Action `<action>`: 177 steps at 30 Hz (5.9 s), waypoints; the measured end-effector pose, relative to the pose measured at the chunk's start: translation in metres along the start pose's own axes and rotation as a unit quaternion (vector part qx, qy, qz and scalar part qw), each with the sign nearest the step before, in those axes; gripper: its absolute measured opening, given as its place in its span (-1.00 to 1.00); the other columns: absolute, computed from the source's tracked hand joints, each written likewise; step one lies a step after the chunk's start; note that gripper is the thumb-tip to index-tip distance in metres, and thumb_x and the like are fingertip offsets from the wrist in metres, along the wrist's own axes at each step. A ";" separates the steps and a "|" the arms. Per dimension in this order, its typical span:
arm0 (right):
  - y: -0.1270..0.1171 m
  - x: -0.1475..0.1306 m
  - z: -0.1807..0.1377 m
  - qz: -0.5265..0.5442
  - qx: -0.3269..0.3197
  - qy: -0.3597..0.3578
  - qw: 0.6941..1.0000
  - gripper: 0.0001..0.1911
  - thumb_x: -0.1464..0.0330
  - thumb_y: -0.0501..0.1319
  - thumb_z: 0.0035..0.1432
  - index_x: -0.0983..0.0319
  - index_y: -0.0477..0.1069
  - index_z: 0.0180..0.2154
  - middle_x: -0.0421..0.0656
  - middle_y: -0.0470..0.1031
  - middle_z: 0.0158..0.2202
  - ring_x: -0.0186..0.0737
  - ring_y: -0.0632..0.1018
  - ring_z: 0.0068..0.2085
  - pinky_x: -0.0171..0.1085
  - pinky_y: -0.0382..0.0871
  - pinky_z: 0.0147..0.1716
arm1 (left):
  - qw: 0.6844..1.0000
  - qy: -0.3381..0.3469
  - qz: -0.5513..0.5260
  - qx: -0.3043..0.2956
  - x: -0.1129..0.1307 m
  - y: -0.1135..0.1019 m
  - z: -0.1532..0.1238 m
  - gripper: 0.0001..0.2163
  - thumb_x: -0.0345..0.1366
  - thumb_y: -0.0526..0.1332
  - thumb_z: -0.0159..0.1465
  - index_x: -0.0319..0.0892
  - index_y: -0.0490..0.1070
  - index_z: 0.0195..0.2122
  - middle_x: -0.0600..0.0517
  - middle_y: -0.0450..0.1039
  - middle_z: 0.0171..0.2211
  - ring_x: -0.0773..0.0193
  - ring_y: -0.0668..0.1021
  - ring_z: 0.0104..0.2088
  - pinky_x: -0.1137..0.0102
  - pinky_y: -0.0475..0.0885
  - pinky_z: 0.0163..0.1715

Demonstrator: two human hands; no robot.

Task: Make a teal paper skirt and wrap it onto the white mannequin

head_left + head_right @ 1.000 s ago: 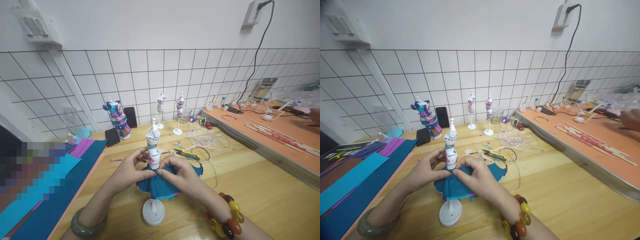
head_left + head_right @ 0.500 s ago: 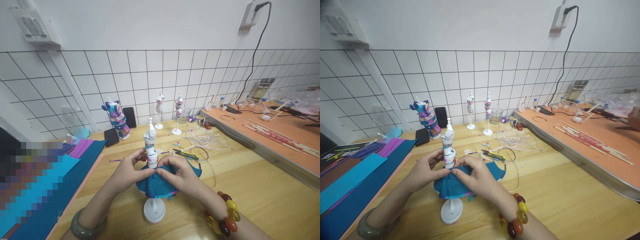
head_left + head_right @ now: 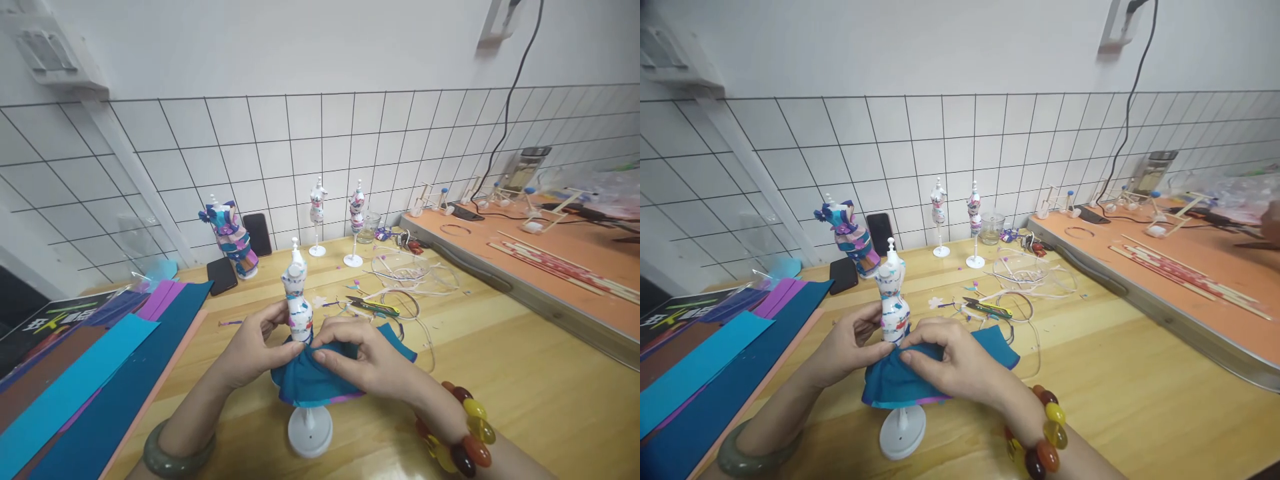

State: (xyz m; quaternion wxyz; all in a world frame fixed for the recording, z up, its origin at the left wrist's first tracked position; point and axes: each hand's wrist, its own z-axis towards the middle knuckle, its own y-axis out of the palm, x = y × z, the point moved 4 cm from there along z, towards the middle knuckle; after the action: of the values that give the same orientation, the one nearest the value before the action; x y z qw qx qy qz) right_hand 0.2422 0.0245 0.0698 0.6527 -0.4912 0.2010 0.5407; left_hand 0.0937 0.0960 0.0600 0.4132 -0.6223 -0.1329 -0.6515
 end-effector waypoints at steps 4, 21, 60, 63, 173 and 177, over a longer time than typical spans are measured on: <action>0.001 0.001 0.000 0.030 0.000 -0.001 1.000 -0.90 0.42 0.20 0.11 0.24 0.49 -0.33 -0.16 0.53 -0.38 -0.30 0.51 -0.33 -0.33 0.37 -0.31 | 0.999 -0.025 -0.035 -0.006 -0.007 0.000 -0.001 -0.34 -0.28 0.31 0.06 -0.19 0.09 0.18 -0.11 0.39 -0.01 0.09 0.41 0.00 0.24 0.25 0.03; 0.001 0.013 -0.001 0.002 0.050 0.058 0.997 -0.98 0.41 0.24 0.04 0.24 0.44 -0.41 -0.20 0.51 -0.43 -0.33 0.49 -0.39 -0.37 0.36 -0.40 | 0.998 -0.023 -0.063 -0.015 -0.009 0.002 0.002 -0.44 -0.30 0.36 0.00 -0.11 0.29 0.06 -0.04 0.42 -0.02 0.11 0.42 -0.03 0.31 0.29 -0.04; 0.003 0.008 0.002 0.013 0.009 0.048 0.999 -0.91 0.37 0.23 0.07 0.26 0.48 -0.38 -0.15 0.55 -0.39 -0.28 0.52 -0.35 -0.32 0.37 -0.33 | 0.996 -0.033 -0.071 -0.030 0.005 -0.001 -0.002 -0.49 -0.33 0.32 0.05 -0.15 0.28 0.05 -0.06 0.41 0.01 0.13 0.45 -0.02 0.31 0.32 -0.02; 0.005 0.007 0.002 0.020 0.009 0.045 0.999 -0.90 0.37 0.23 0.07 0.26 0.49 -0.39 -0.15 0.55 -0.40 -0.29 0.51 -0.36 -0.33 0.37 -0.34 | 0.997 -0.028 -0.062 -0.038 0.006 -0.003 -0.003 -0.50 -0.33 0.33 0.04 -0.14 0.30 0.03 -0.05 0.41 0.02 0.15 0.45 -0.02 0.31 0.31 -0.01; 0.002 0.000 0.000 -0.012 0.016 0.009 1.000 -0.95 0.44 0.20 0.06 0.25 0.44 -0.40 -0.17 0.50 -0.41 -0.30 0.49 -0.36 -0.34 0.35 -0.35 | 0.997 -0.007 -0.005 -0.071 0.018 0.002 -0.008 -0.53 -0.27 0.24 0.14 -0.14 0.25 0.10 -0.08 0.36 0.05 0.08 0.39 0.03 0.20 0.25 0.05; 0.003 -0.003 0.000 0.006 0.004 0.002 1.000 -0.90 0.46 0.17 0.08 0.24 0.46 -0.35 -0.15 0.53 -0.37 -0.28 0.51 -0.32 -0.32 0.36 -0.30 | 0.997 -0.004 0.007 -0.072 0.018 0.002 -0.008 -0.55 -0.31 0.24 0.15 -0.15 0.26 0.08 -0.05 0.37 0.04 0.13 0.39 0.02 0.28 0.26 0.04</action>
State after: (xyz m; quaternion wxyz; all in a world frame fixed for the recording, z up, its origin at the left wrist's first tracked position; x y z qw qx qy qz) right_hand 0.2388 0.0225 0.0713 0.6507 -0.4883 0.2074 0.5433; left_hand 0.0920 0.0827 0.0738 0.3710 -0.6540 -0.0832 -0.6541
